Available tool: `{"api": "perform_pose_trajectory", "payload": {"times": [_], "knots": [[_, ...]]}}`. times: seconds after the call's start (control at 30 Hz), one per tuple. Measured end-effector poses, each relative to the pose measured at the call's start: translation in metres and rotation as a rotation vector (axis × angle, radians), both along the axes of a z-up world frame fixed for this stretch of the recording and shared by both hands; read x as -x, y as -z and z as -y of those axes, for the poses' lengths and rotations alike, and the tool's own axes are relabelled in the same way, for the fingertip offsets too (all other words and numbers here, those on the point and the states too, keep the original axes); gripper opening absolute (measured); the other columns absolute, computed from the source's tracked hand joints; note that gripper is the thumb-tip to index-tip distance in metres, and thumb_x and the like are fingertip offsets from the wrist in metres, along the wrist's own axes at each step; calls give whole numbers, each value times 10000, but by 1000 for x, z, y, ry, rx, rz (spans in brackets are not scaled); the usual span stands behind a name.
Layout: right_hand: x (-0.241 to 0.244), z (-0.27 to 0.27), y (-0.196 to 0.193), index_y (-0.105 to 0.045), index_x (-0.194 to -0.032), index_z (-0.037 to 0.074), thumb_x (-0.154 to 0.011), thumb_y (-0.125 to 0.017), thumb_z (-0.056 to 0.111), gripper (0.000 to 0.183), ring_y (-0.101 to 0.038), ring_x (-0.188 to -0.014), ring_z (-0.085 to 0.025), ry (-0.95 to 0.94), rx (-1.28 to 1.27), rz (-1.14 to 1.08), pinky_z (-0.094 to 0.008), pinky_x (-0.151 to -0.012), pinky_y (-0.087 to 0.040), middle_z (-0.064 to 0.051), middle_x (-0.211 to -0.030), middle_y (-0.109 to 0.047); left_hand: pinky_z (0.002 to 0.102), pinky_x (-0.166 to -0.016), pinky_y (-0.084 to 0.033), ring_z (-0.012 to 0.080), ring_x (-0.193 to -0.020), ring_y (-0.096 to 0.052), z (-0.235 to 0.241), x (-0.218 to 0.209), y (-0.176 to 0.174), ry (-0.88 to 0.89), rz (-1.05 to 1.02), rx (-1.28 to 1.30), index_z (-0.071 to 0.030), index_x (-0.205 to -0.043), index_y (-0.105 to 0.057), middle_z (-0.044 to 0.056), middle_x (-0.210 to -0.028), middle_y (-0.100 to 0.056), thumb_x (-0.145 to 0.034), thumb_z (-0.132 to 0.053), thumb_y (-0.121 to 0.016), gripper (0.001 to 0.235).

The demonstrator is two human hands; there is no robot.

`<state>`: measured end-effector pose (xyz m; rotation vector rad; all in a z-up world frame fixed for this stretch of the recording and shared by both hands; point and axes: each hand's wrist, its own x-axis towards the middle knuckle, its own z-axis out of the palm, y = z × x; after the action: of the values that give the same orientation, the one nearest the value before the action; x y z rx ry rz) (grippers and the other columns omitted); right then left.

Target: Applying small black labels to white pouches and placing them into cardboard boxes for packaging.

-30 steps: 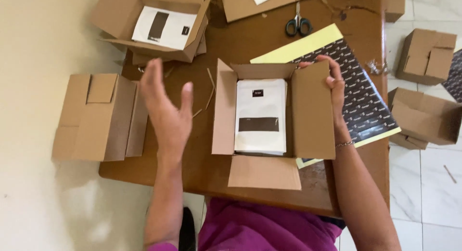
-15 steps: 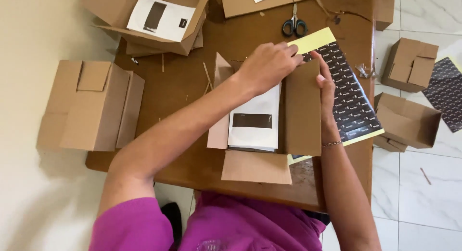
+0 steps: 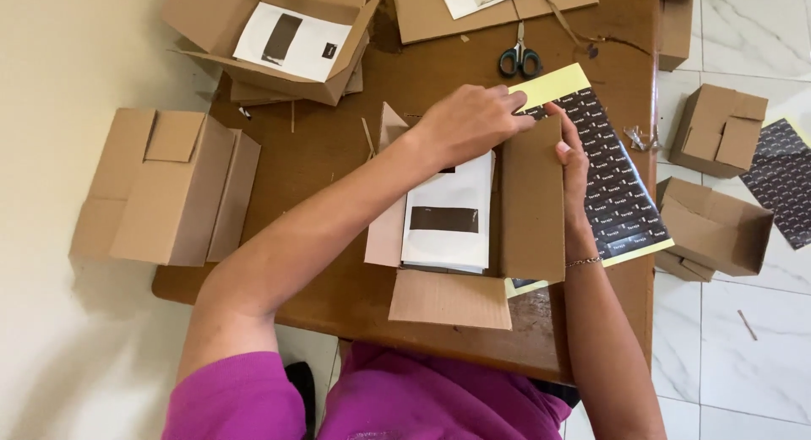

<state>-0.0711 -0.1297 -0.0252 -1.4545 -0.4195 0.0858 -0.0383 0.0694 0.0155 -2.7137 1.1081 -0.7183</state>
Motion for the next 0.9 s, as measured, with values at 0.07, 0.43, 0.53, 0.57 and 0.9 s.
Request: {"api": "perform_pose_trajectory", "payload": {"times": [0.07,0.43,0.53,0.57,0.9], "knots": [[4,-2,-6,-443,-1571,169,-882,-415,436,740,-408,-1035,-145,21,-4,-6,-309,-956,-308,-46,-1183,-494,300,-605,-556,169,-811,-667,0,-1,-1,25,28,-24,-265,-984,-679,-18,-938,-617,-945,-60,-558,241],[-5,5,10,-460,-1568,153,-921,-408,412,699,-422,-1028,-174,32,35,46,-328,-948,-317,-94,-1217,-517,299,-626,-557,170,-812,-671,-7,-1,-7,76,31,-13,-267,-1001,-658,-17,-931,-618,-997,-122,-501,214],[-3,1,5,-466,-1561,157,-924,-409,408,688,-430,-1041,-169,33,17,42,-318,-959,-316,-82,-1229,-526,300,-636,-547,168,-800,-663,-10,-8,1,76,72,18,-252,-990,-645,-17,-910,-607,-1022,-178,-509,159],[3,-1,-1,-462,-1563,153,-913,-407,399,697,-432,-994,-109,39,3,14,-273,-934,-324,-15,-1140,-535,309,-641,-547,171,-793,-662,-10,-10,8,76,92,35,-249,-985,-640,-12,-903,-602,-1031,-188,-522,140],[6,-3,-12,-441,-1577,157,-916,-410,404,706,-451,-968,-119,0,-18,16,-275,-896,-338,-102,-1230,-609,281,-661,-523,115,-824,-641,-8,-17,14,38,118,66,-270,-965,-582,-84,-910,-585,-1007,-311,-586,59]]}}
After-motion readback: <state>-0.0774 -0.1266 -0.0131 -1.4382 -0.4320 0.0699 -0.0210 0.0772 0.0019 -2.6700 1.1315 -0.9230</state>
